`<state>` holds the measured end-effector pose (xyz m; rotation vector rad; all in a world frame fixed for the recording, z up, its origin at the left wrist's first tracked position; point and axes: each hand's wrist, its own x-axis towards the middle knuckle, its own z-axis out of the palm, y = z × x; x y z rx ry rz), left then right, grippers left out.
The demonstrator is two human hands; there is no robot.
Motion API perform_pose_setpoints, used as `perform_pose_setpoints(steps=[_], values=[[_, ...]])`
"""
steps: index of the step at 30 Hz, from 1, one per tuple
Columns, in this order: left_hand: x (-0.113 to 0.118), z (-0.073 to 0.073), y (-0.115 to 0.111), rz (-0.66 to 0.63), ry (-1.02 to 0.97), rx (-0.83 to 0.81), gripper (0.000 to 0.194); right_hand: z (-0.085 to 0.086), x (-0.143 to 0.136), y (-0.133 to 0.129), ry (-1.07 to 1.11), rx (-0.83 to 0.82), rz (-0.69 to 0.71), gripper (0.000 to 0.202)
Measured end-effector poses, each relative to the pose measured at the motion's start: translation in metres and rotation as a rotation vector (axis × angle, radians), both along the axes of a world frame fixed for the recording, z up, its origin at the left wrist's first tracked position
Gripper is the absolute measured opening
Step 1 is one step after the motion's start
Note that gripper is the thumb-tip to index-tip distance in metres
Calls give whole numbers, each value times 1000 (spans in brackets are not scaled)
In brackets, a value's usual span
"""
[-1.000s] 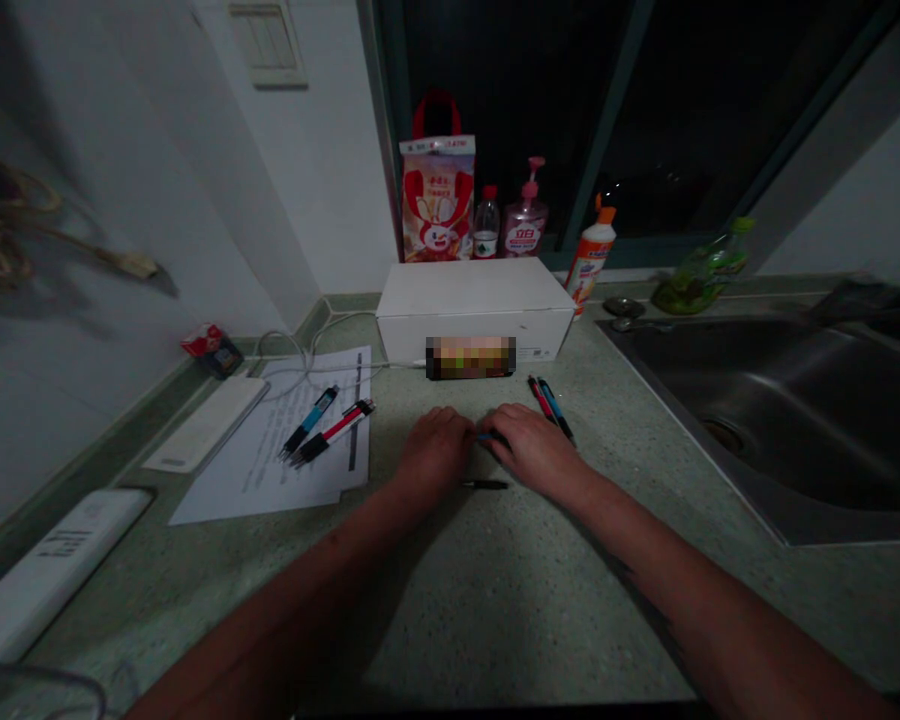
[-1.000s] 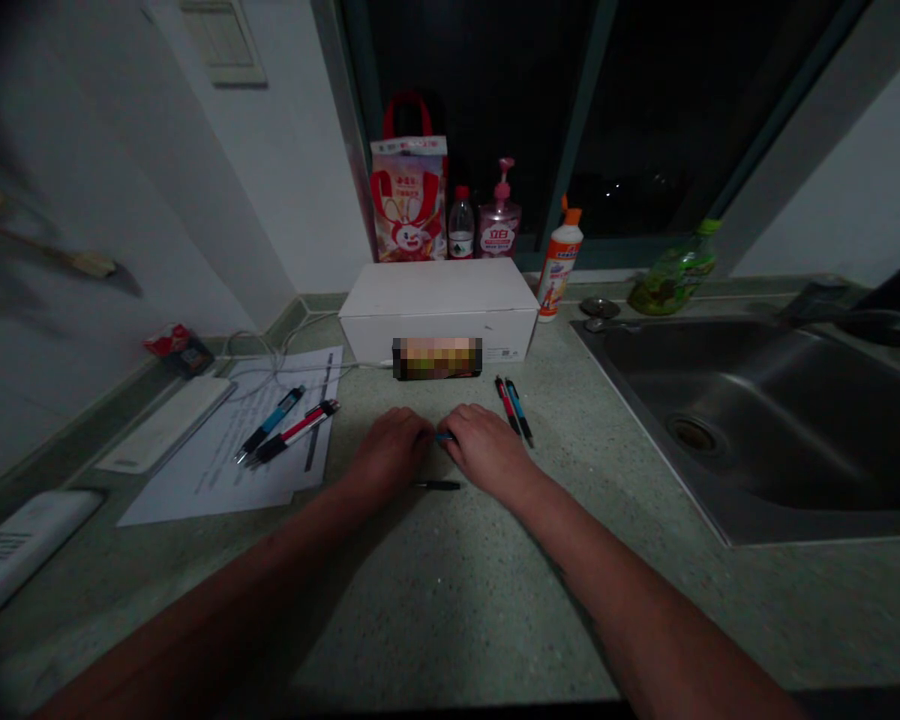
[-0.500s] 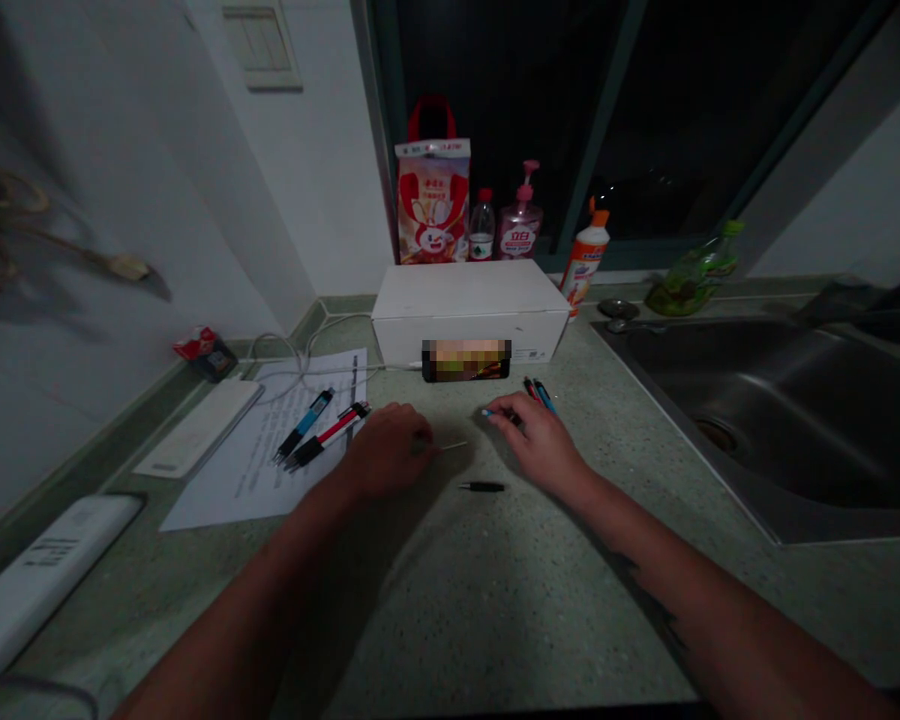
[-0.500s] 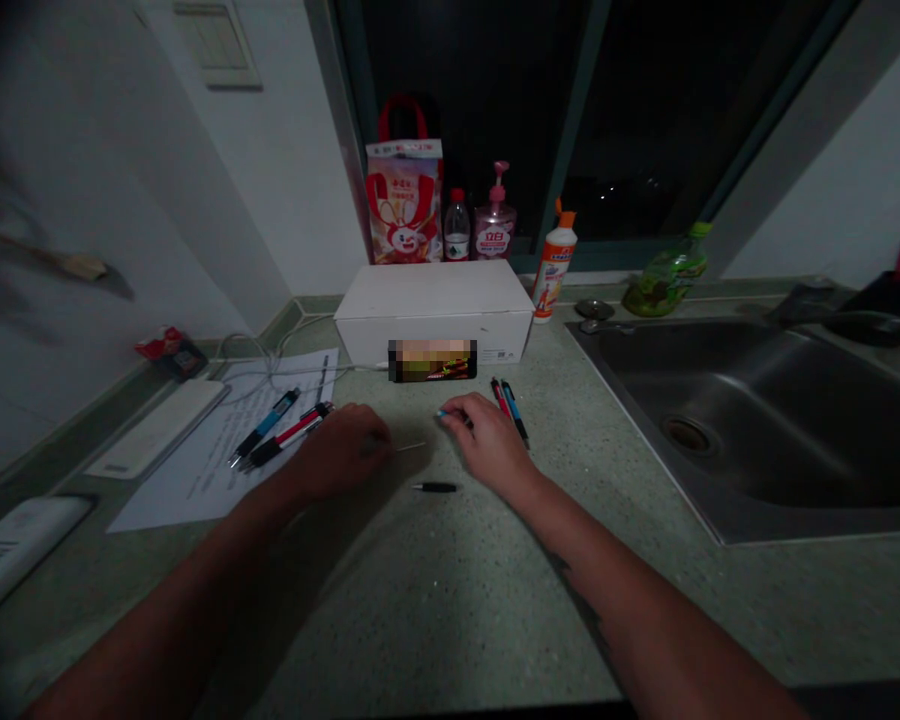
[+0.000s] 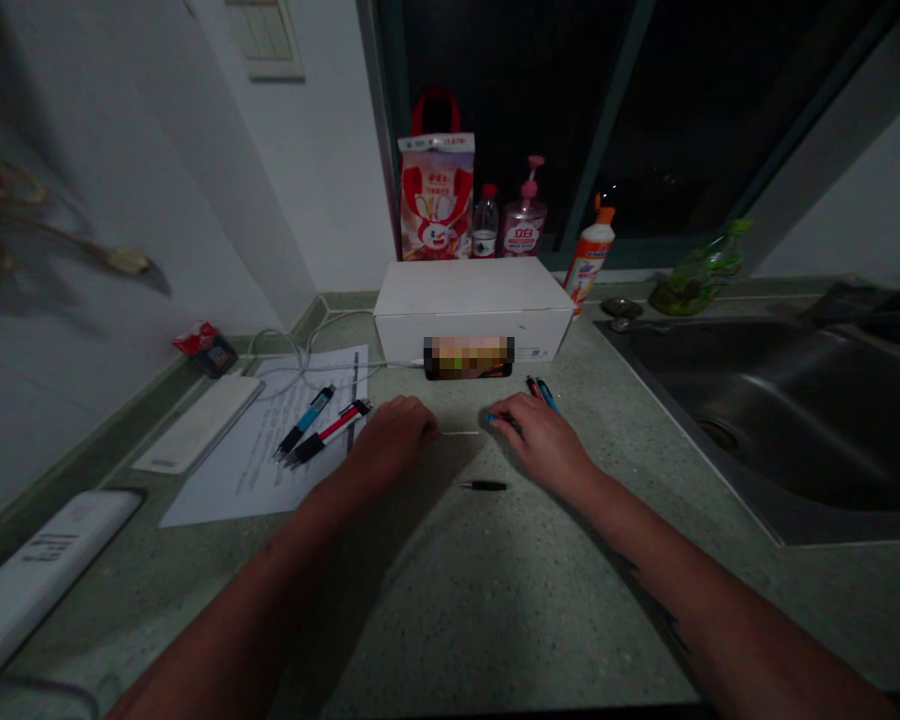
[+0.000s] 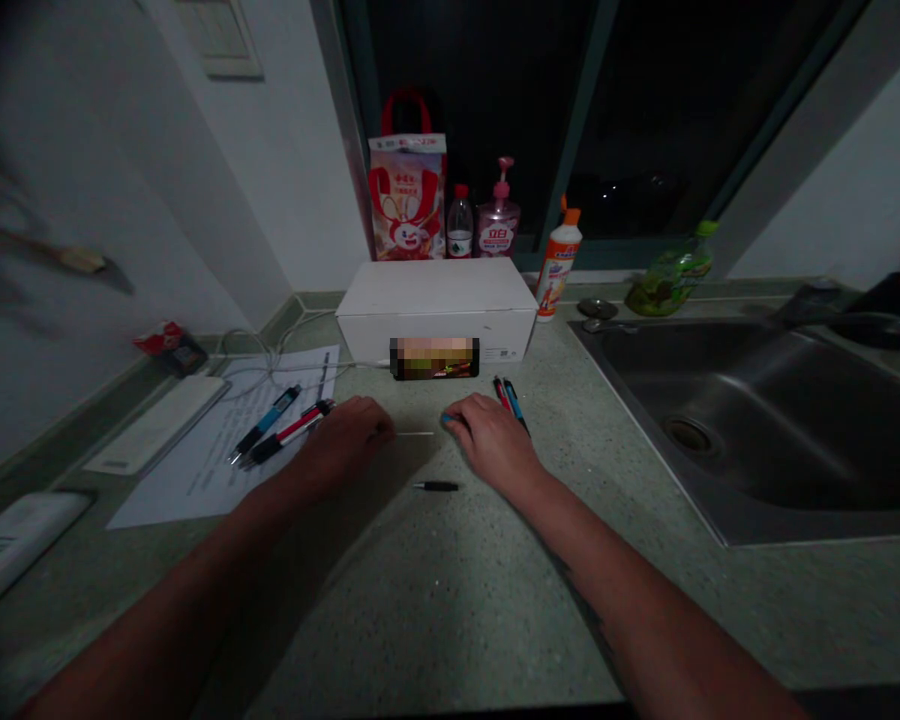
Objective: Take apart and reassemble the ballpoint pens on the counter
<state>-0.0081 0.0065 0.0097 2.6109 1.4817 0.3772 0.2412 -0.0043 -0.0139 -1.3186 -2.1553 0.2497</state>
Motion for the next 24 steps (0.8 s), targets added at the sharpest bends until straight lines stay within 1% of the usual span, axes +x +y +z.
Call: perform_pose_setpoints(steps=[2,5,10,15,20,24], values=[[0,-1,1,19,-34,47,12,1,0,0,-26,-11,15,10],[1,-2,1,32,-34,91,11,3,-2,-2,-48,-22,41,11],[9,-3,-4,39,28,103,12,5,-8,-7,-119,-15,57,11],[18,0,-9,2,130,122,16,5,-16,-10,-171,-17,87,10],[11,3,-9,25,161,168,15,5,-12,-8,-166,-12,46,11],[8,2,-8,1,225,186,18,7,-9,-7,-158,-11,18,9]])
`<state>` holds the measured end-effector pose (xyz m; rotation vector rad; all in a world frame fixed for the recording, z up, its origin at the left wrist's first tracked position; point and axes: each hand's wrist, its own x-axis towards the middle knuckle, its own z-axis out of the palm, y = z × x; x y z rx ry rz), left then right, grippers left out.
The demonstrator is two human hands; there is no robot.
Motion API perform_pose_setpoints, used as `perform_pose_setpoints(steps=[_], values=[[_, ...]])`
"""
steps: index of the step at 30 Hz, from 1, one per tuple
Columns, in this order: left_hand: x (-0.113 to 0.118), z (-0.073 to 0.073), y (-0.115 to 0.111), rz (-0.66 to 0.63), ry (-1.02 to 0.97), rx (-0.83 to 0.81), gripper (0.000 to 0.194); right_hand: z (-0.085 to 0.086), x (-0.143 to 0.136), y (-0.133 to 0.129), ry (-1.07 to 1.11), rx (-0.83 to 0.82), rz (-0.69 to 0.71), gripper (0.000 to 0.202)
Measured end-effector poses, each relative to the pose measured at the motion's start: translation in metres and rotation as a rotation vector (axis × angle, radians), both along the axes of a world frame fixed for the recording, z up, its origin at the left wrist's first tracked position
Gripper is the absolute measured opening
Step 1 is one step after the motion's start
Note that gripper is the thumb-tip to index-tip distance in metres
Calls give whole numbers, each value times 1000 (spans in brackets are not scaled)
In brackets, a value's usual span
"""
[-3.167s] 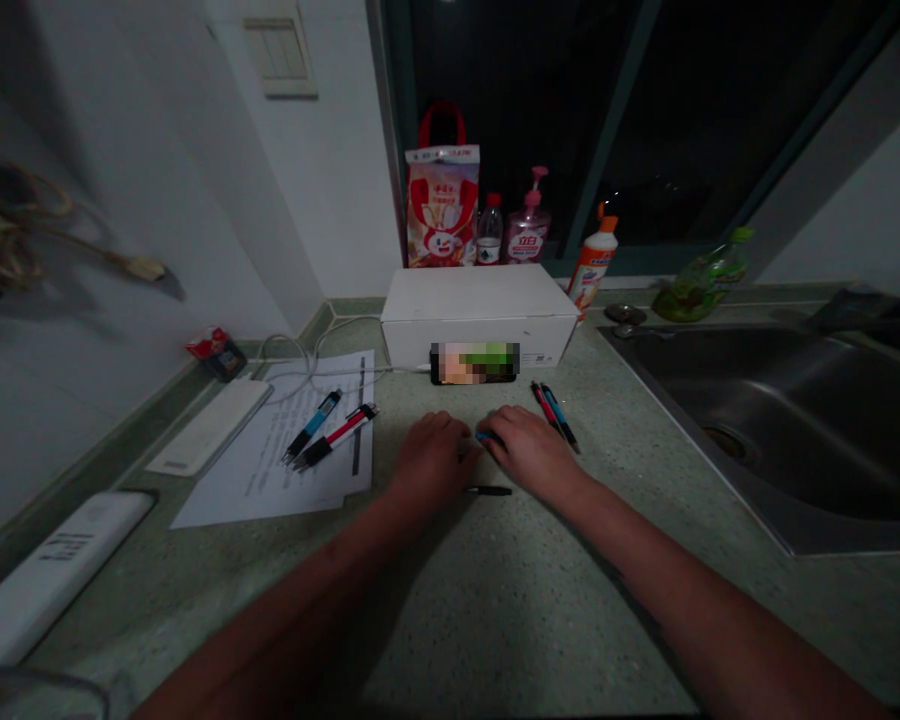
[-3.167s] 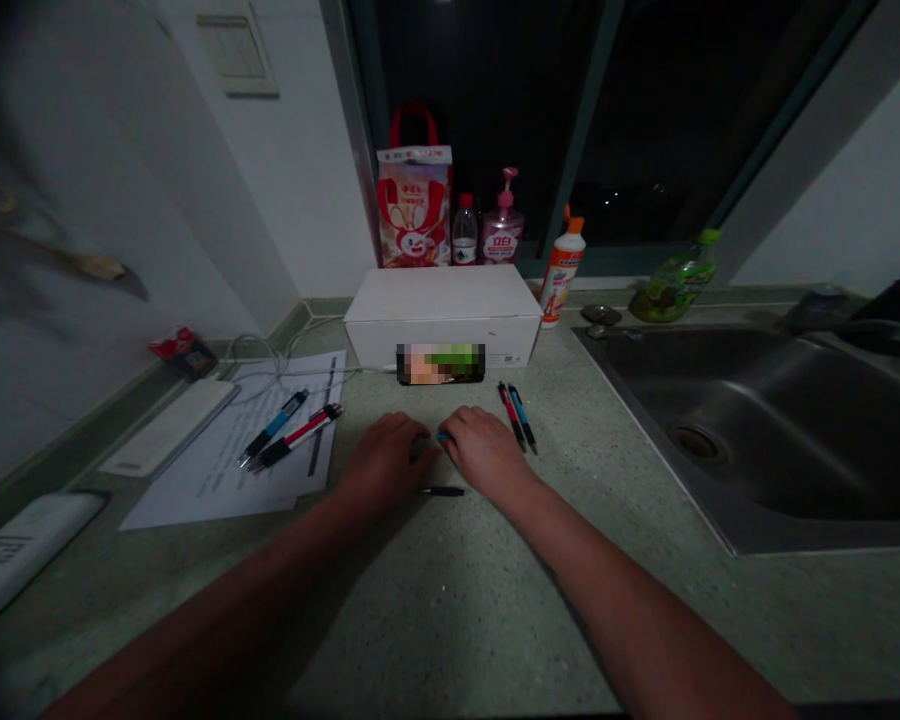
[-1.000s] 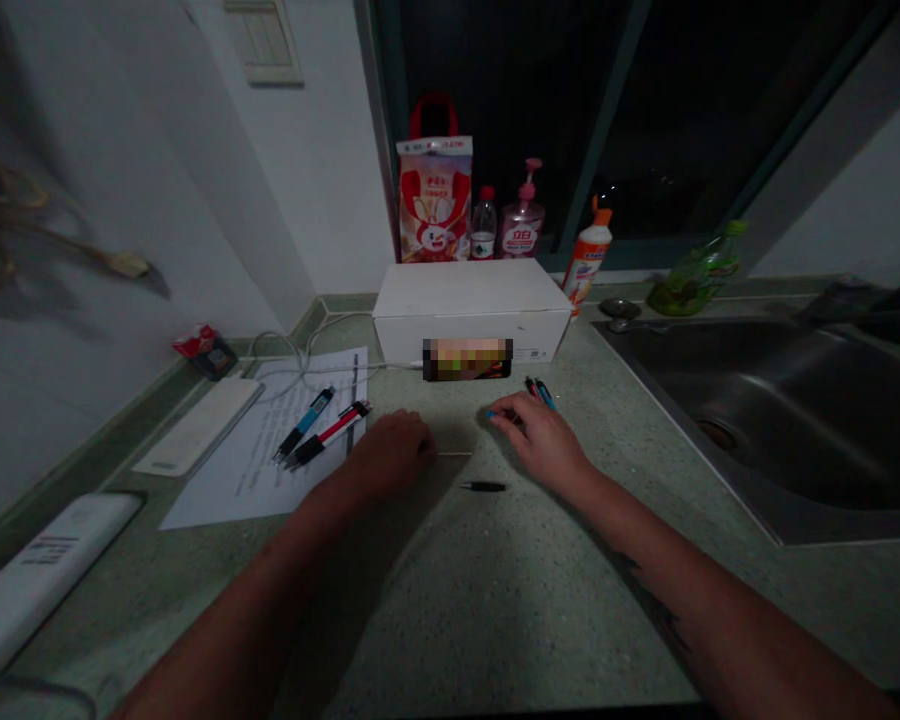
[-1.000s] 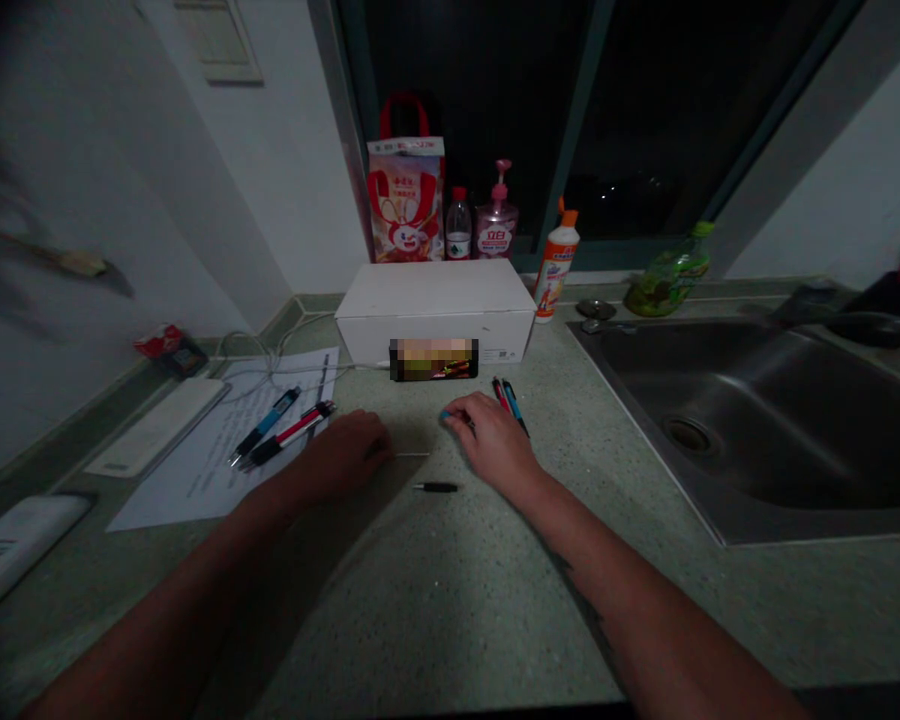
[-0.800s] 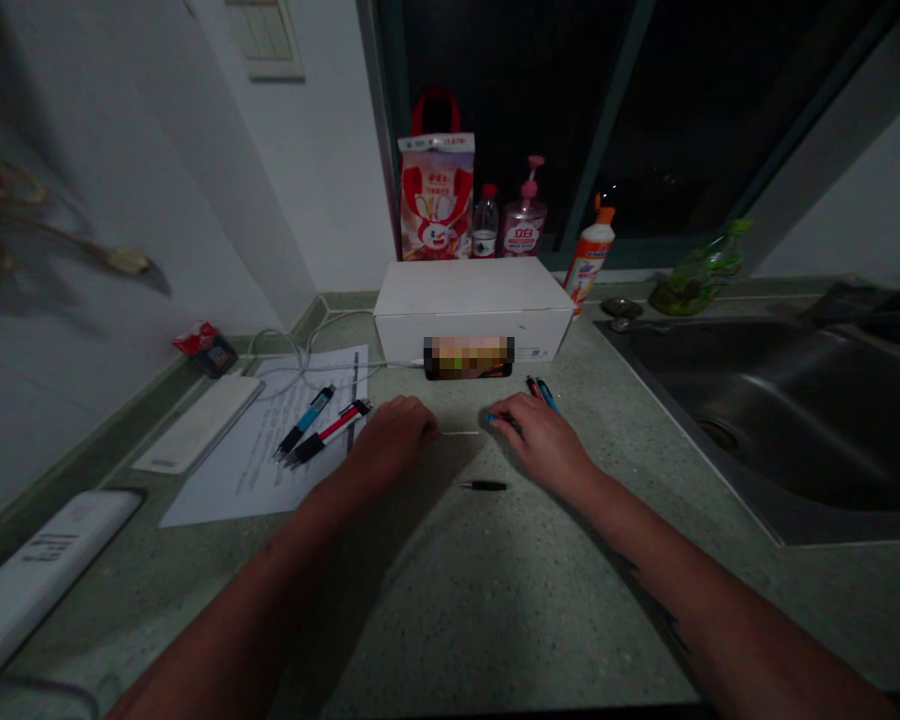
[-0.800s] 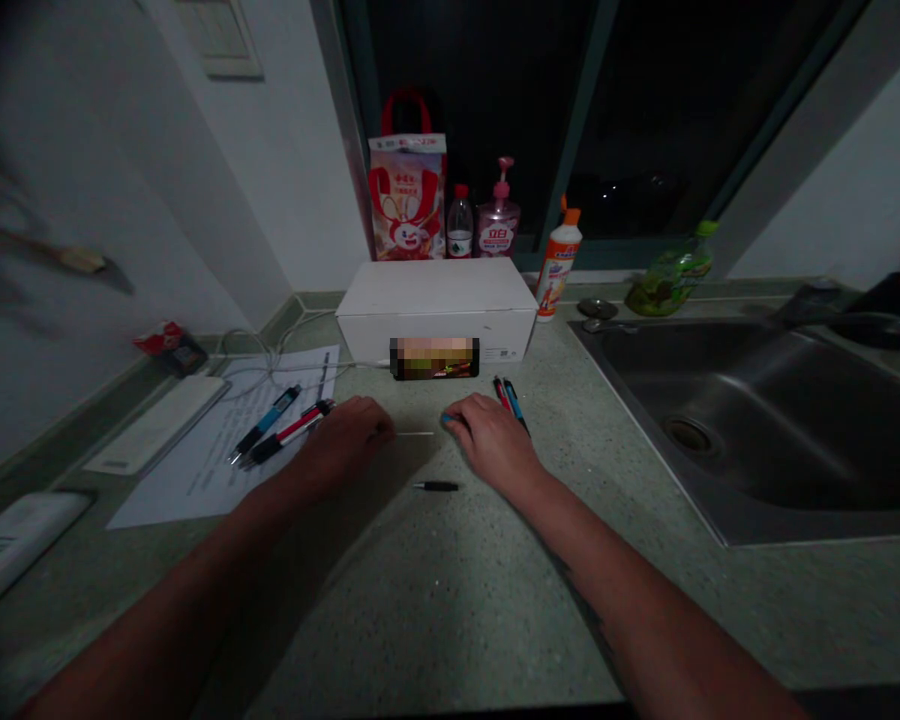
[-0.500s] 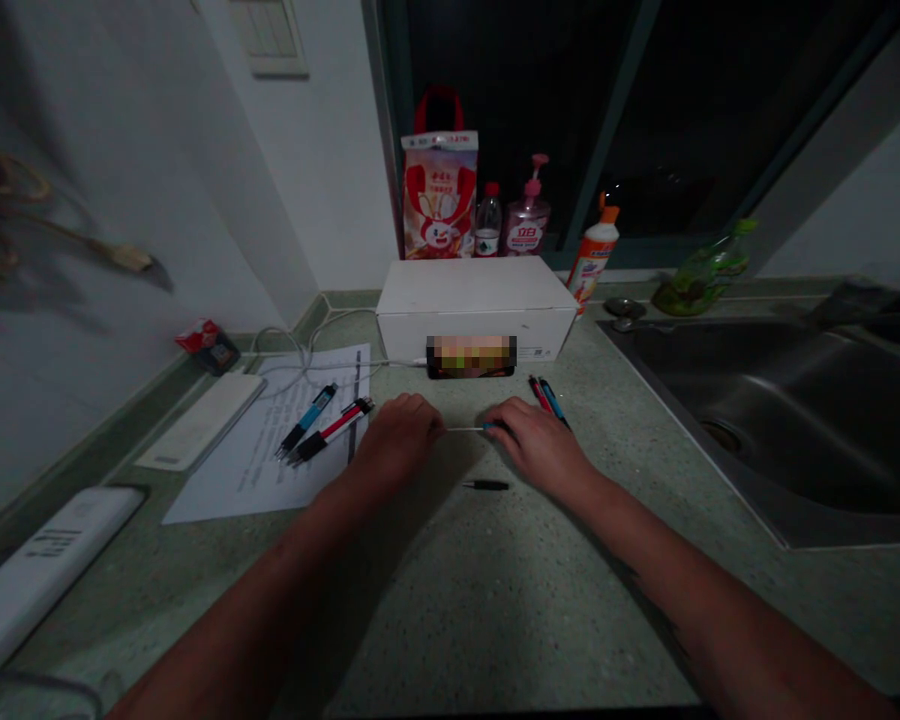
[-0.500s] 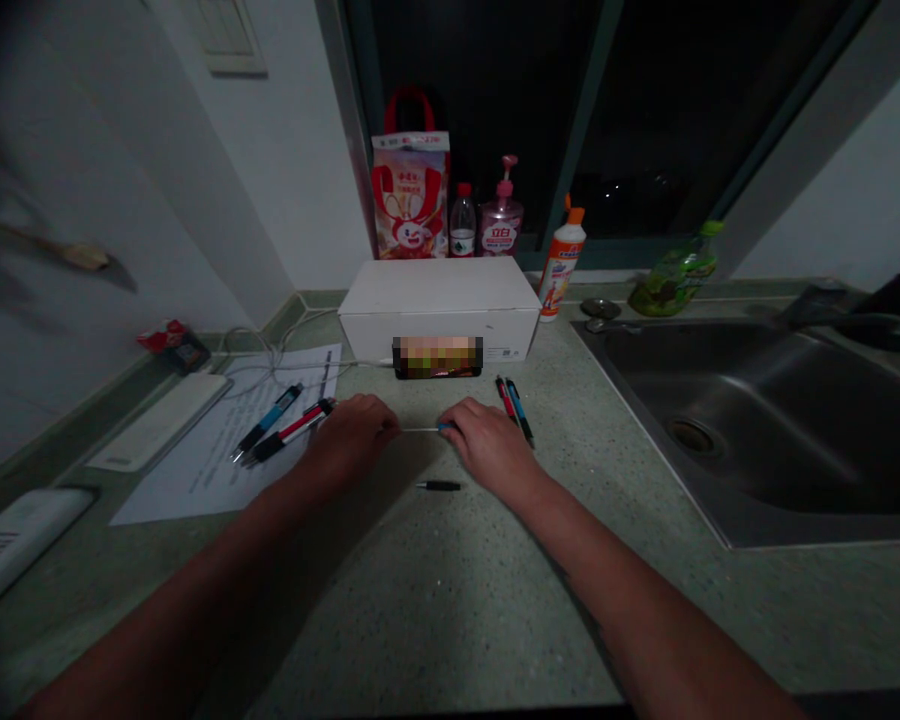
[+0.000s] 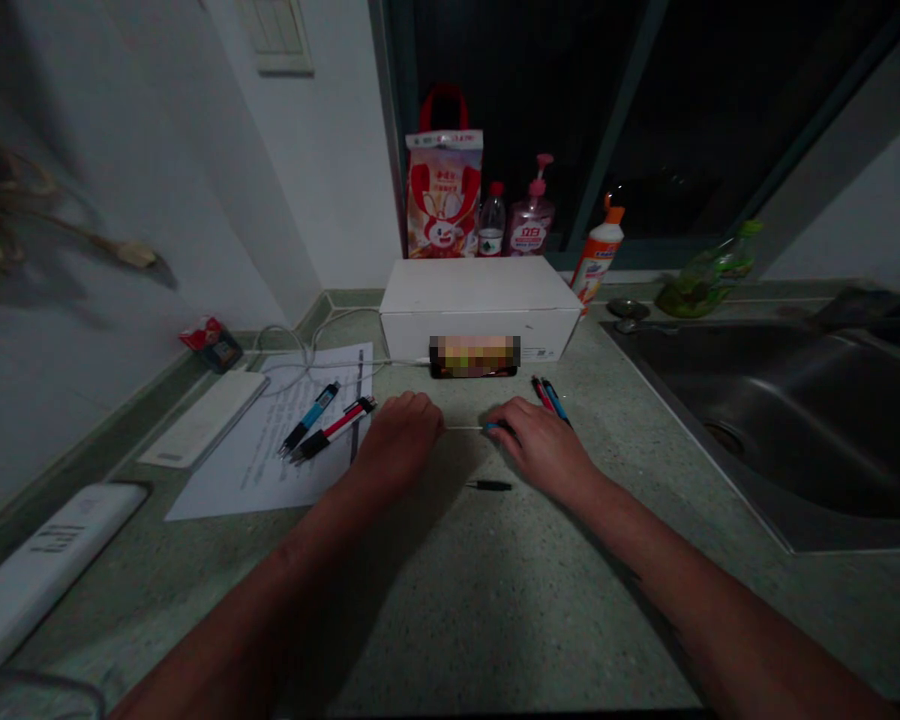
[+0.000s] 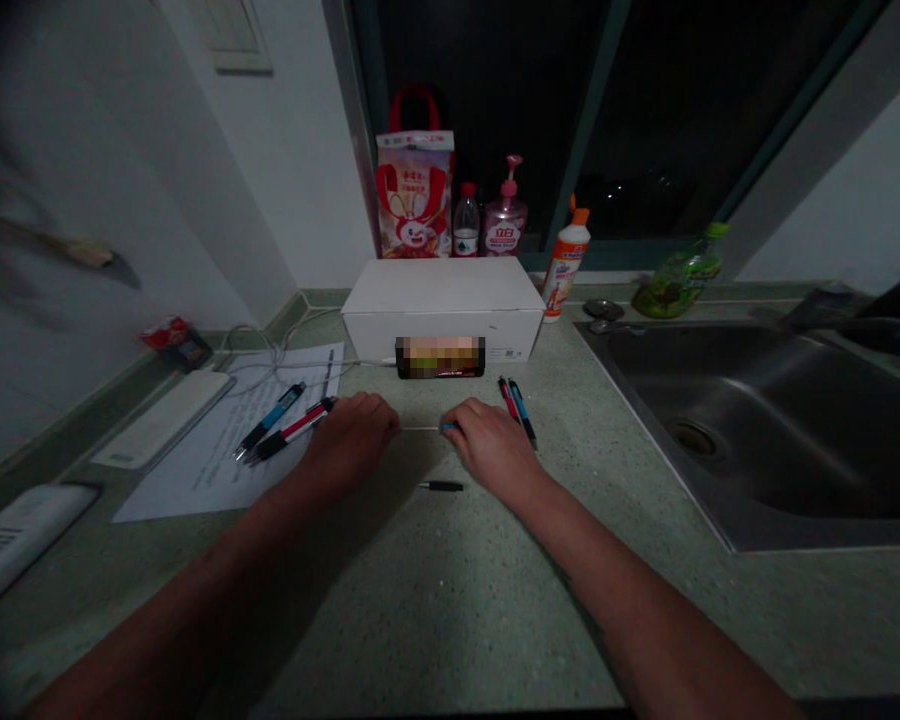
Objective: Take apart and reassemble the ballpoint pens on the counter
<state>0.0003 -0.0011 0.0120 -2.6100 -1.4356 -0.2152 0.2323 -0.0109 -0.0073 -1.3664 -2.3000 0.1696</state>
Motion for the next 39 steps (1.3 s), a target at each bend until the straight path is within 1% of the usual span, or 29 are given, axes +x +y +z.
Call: perform_pose_setpoints(steps=[6,8,11,14,18,21,26,31,39], values=[[11,0,-7,-64,42,16,17,0,-11,-4,-62,-4,65,10],[14,1,-10,-84,59,11,17,0,-14,-5,-81,-1,71,11],[14,2,-10,-73,63,-2,18,-1,-13,-5,-69,2,56,11],[10,-1,-7,-40,6,-19,17,-1,-9,-4,-15,2,30,9],[5,-5,-3,0,-113,-82,19,-1,-1,-3,39,6,1,10],[3,-4,-2,-29,-161,-81,22,0,2,-2,56,10,-9,11],[1,-2,-3,-43,-173,-59,25,2,2,-3,52,13,-20,10],[2,-4,-5,-59,-190,-44,25,3,-1,-5,33,-3,17,10],[1,-8,-4,-111,-296,-7,25,2,-2,-5,50,5,15,8]])
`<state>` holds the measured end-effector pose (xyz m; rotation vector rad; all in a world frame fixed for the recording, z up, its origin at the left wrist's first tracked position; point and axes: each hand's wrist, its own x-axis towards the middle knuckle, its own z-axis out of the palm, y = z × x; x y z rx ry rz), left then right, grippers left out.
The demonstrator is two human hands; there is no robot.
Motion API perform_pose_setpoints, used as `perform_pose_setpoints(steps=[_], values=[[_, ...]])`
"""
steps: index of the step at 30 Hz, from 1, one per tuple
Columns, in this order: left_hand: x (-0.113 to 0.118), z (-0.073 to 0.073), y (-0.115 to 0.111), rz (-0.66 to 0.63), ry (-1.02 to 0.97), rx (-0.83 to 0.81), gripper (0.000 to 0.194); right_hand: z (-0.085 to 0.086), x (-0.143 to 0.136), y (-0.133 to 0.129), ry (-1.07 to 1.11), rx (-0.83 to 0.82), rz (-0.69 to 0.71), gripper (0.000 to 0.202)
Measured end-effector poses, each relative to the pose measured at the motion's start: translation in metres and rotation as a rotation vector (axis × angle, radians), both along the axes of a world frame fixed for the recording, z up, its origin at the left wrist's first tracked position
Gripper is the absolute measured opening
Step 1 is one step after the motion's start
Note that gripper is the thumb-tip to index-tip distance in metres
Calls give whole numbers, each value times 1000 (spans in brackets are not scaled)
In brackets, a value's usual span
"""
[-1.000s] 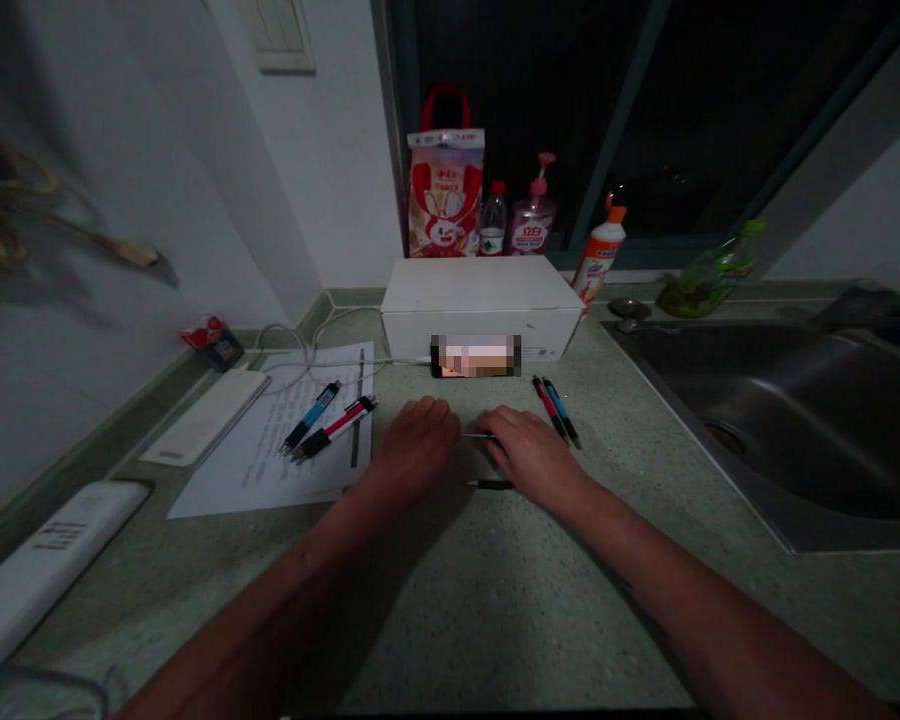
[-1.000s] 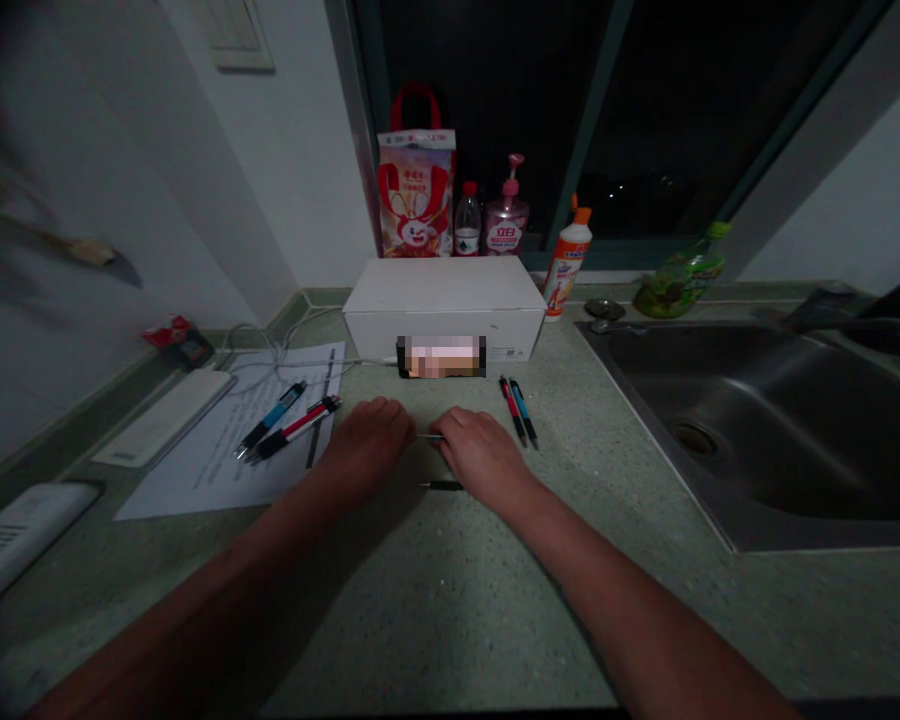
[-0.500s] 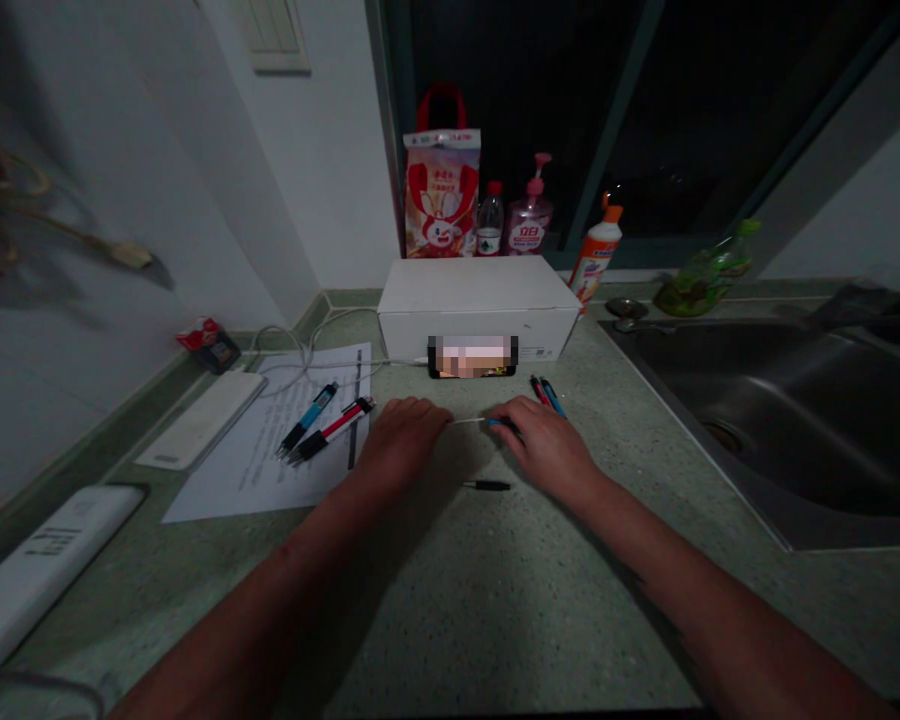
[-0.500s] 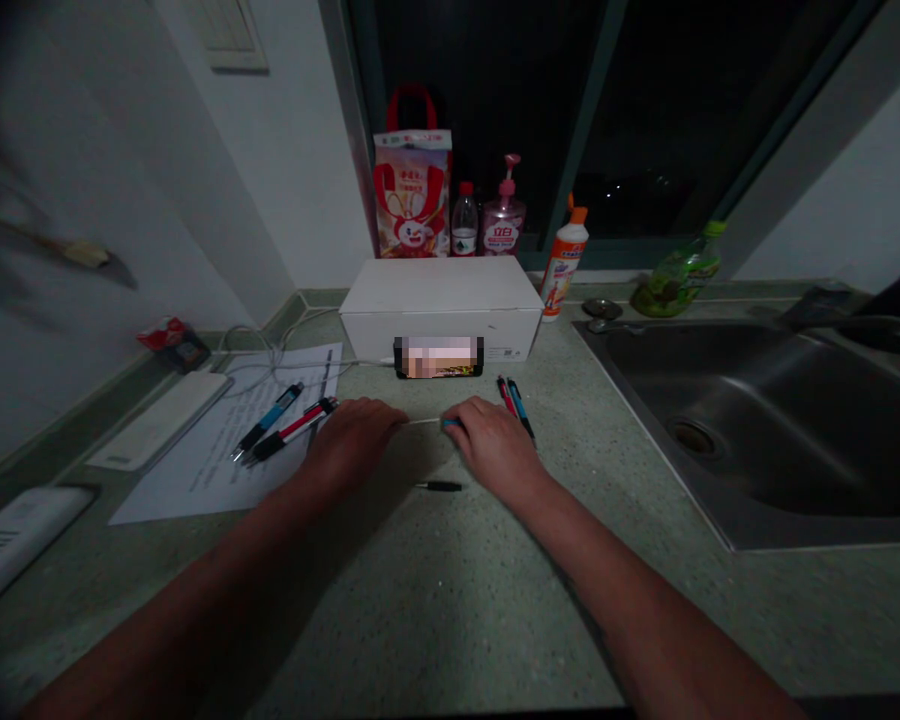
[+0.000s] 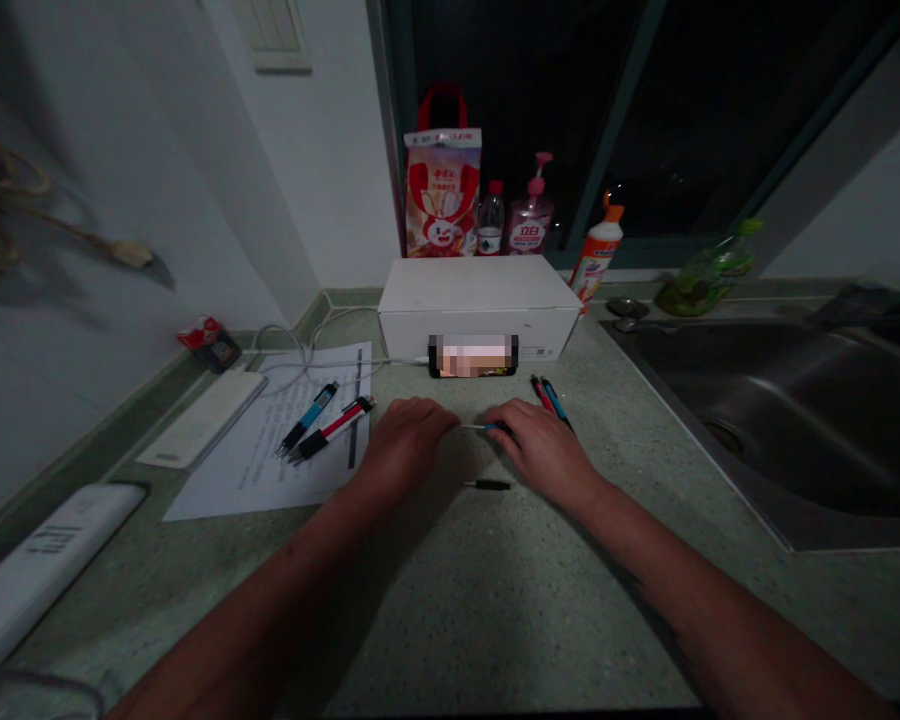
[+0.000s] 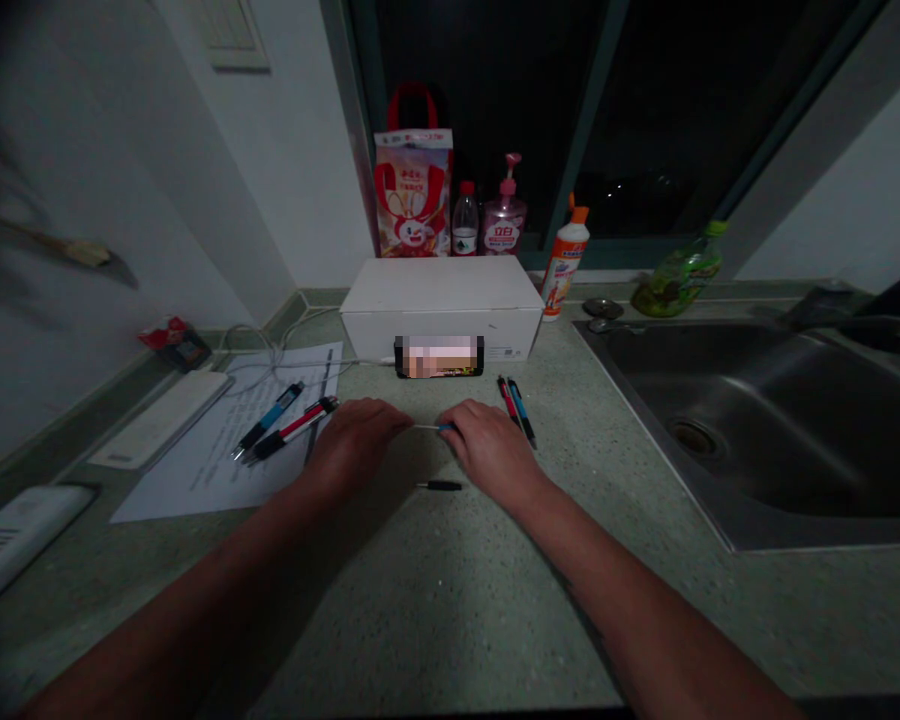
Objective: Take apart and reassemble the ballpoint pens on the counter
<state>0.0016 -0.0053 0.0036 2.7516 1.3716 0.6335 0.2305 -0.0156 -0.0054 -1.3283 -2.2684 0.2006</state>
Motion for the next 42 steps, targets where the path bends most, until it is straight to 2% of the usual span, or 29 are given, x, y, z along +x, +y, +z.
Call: perform_pose_setpoints(steps=[4,6,9,11,13,16,20,23,25,28,30,34,42], values=[[7,-2,-5,-47,-27,-21,18,0,-5,-3,13,-19,53,10],[11,-1,-9,-43,-85,19,17,0,-7,-4,40,-24,65,13],[14,3,-17,33,-180,162,26,-2,-6,-3,120,-32,9,12],[14,4,-21,34,-194,202,26,-3,-3,-1,195,-26,-52,10],[16,4,-24,-66,-151,137,20,-5,-1,2,259,-14,-92,10],[23,1,-25,-239,-32,-62,11,-7,1,4,293,-5,-114,10],[34,0,-27,-282,93,-207,10,-7,2,4,266,-2,-122,10],[34,0,-25,-206,100,-228,9,-6,3,4,213,8,-117,10],[29,1,-20,-74,23,-228,11,-4,5,4,169,21,-118,11],[17,4,-8,196,-171,-233,17,0,7,4,118,31,-119,12],[9,6,-1,287,-286,-231,19,2,7,3,102,33,-120,12],[1,5,6,257,-390,-178,26,3,7,3,88,42,-109,12],[4,2,4,199,-356,-193,26,2,5,3,37,44,-76,11]])
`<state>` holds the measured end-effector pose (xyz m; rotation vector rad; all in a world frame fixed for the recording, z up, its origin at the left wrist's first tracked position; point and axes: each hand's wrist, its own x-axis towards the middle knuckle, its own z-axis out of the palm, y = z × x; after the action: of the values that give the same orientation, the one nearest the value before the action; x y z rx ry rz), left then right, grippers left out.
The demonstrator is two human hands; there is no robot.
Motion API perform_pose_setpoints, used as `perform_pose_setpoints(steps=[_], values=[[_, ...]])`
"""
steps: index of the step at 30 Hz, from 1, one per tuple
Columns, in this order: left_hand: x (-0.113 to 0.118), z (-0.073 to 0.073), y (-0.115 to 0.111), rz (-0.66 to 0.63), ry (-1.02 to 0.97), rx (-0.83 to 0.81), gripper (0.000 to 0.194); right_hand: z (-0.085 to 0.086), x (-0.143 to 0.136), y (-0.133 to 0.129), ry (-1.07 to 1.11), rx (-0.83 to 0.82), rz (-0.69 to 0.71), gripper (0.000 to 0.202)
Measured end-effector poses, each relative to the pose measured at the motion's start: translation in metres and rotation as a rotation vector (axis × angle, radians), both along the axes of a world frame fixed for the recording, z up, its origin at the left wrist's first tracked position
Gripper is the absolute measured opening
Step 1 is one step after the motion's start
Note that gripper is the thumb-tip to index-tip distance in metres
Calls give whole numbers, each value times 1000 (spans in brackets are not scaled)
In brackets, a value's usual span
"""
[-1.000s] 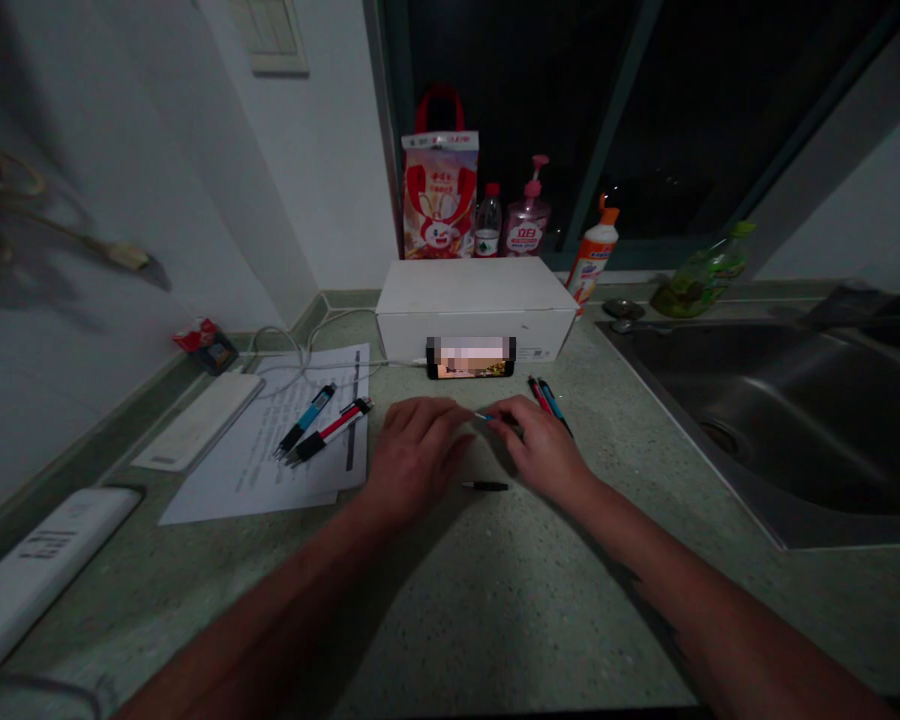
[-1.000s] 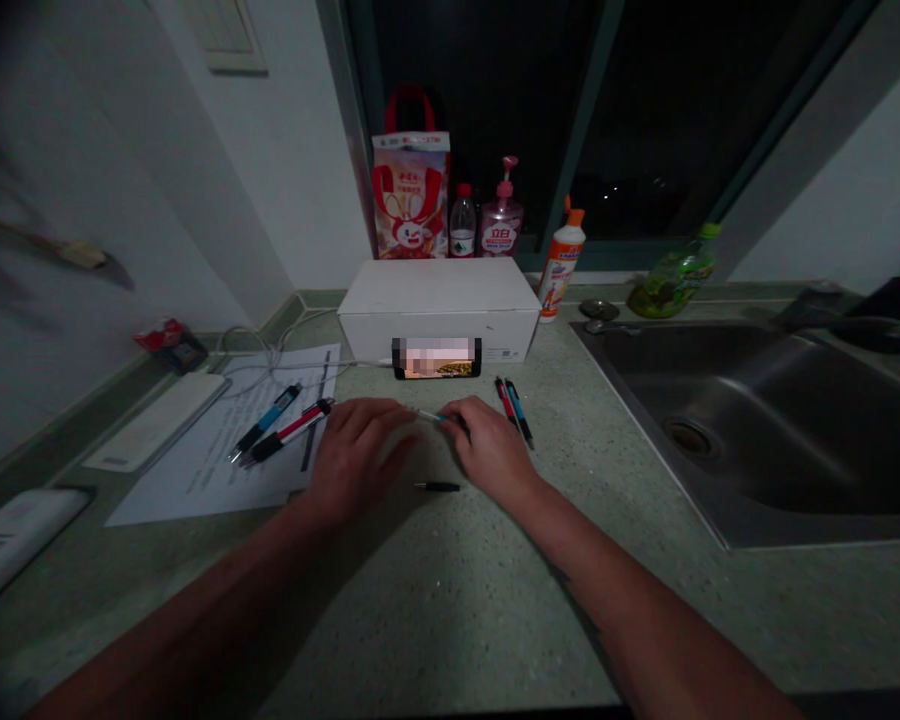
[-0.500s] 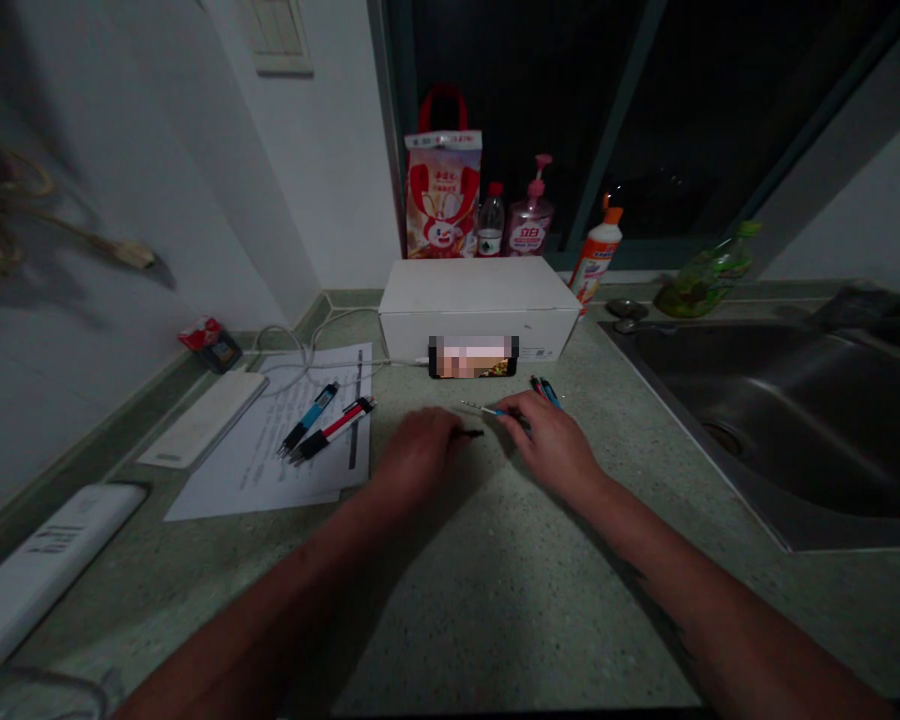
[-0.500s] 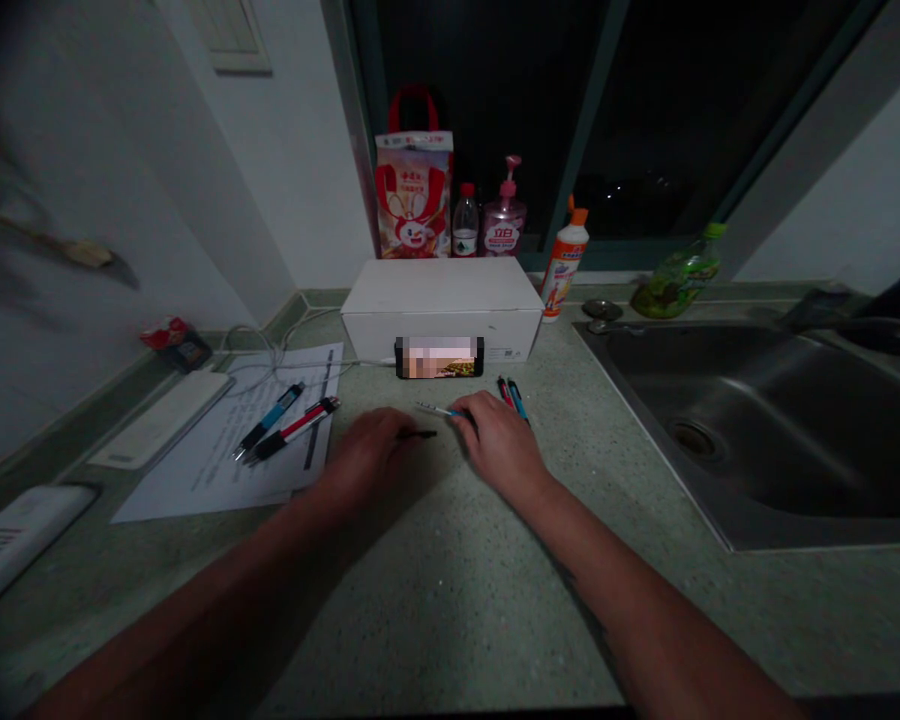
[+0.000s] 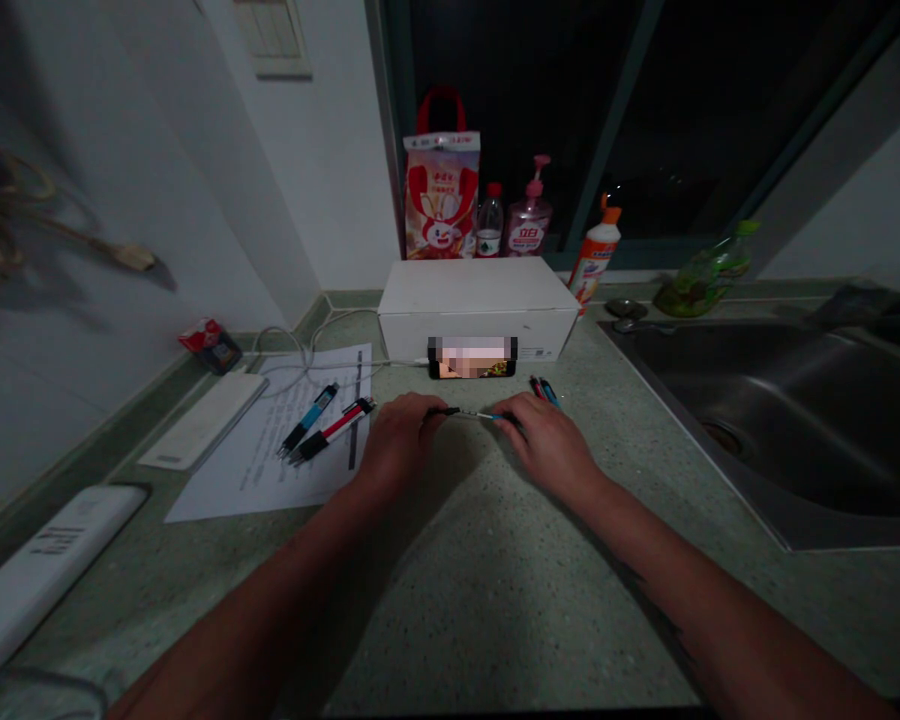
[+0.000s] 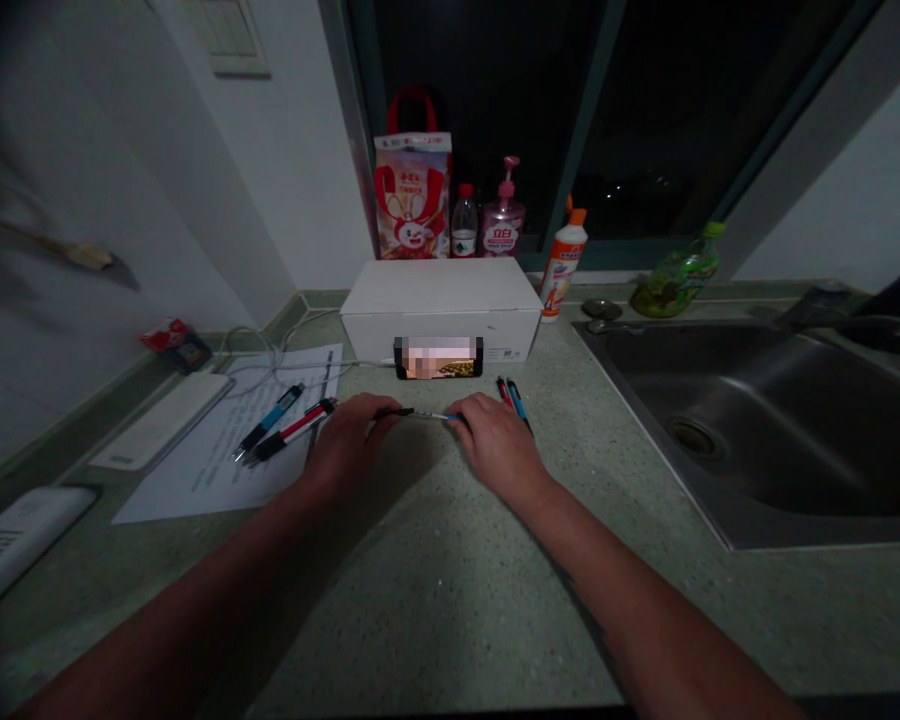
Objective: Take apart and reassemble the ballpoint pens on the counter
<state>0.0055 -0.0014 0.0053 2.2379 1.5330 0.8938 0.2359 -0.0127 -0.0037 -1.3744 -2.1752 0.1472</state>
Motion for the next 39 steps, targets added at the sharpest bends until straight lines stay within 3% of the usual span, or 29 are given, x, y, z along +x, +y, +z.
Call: perform_pose_setpoints(steps=[9,15,19,25,33,39], values=[[-1,0,1,-58,-2,-14,21,1,1,0,-3,-37,98,13],[1,4,0,35,-235,-248,20,2,1,0,18,-69,90,15],[6,4,-4,16,-305,-343,17,2,-3,-3,39,-94,90,16],[14,-6,-9,-57,-349,-380,14,0,-12,-8,109,-127,141,9],[14,-4,-7,-50,-370,-373,8,-1,-11,-8,122,-121,120,5],[15,-6,-7,-74,-371,-343,12,2,-10,-10,83,-116,119,13]])
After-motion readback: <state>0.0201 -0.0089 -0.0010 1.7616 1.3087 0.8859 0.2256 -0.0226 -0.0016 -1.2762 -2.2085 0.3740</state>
